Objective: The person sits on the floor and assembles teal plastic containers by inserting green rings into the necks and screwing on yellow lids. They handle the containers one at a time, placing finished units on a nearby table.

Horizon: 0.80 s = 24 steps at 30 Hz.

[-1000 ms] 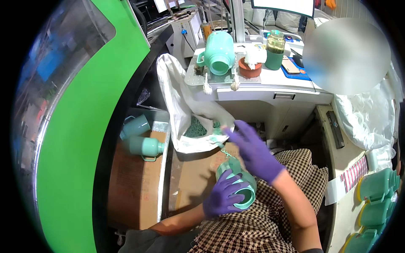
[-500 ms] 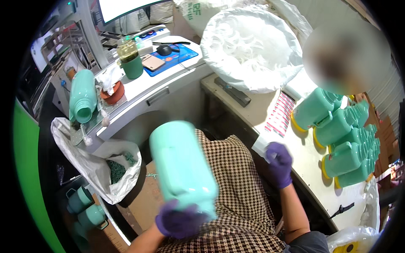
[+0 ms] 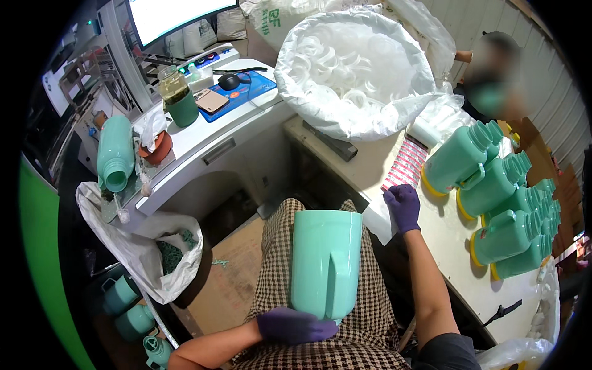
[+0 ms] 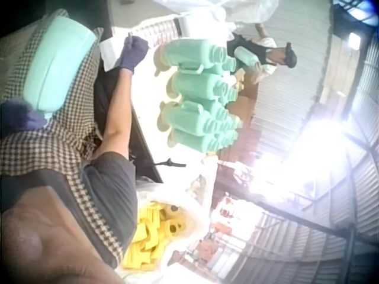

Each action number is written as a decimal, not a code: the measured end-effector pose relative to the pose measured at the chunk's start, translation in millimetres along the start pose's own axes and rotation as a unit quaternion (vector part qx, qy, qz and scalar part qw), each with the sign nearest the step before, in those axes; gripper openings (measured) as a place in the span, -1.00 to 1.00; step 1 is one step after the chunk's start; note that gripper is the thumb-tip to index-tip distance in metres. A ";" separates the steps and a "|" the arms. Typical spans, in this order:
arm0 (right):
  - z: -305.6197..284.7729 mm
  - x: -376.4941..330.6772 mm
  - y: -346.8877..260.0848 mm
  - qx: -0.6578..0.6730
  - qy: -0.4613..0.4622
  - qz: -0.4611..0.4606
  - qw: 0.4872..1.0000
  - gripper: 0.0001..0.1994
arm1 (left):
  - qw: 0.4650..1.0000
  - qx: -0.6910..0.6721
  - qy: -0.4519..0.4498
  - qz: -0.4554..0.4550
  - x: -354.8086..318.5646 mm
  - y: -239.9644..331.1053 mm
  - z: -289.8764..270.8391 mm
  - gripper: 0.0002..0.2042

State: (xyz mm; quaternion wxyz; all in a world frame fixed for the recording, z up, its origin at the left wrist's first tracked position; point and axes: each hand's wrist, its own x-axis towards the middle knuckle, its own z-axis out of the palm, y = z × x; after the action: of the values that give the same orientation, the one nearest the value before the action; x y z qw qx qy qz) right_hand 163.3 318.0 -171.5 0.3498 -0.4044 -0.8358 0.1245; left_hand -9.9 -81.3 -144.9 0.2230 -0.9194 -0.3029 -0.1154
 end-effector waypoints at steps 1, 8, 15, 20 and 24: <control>-2.4 -0.2 -1.8 0.012 -0.003 0.007 1.000 -0.85 | 1.000 0.017 -0.010 -0.003 0.0 1.6 0.7 -0.56; -61.4 -36.4 -97.4 0.412 -0.068 0.206 0.885 -0.85 | 0.993 -0.066 -0.097 -0.025 16.8 0.9 -13.5 -0.51; -112.2 -24.3 -186.7 0.386 -0.311 0.061 0.866 -0.81 | 0.990 -0.125 -0.044 -0.043 21.9 -10.5 -24.3 -0.68; -106.1 -15.9 -188.8 0.365 -0.358 0.077 0.856 -0.78 | 0.997 -0.068 -0.042 -0.022 21.3 -14.5 -31.7 -0.66; -92.2 -25.7 -194.4 0.287 -0.297 0.062 0.909 -0.72 | 0.998 -0.003 -0.058 -0.003 24.0 -12.3 -25.7 -0.61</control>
State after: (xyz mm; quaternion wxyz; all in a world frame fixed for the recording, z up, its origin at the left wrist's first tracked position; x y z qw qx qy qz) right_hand 123.0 166.7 -21.7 0.1776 -0.2823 -0.8024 0.4949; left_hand -0.4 -72.7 -109.9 0.2022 -0.9243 -0.3173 -0.0636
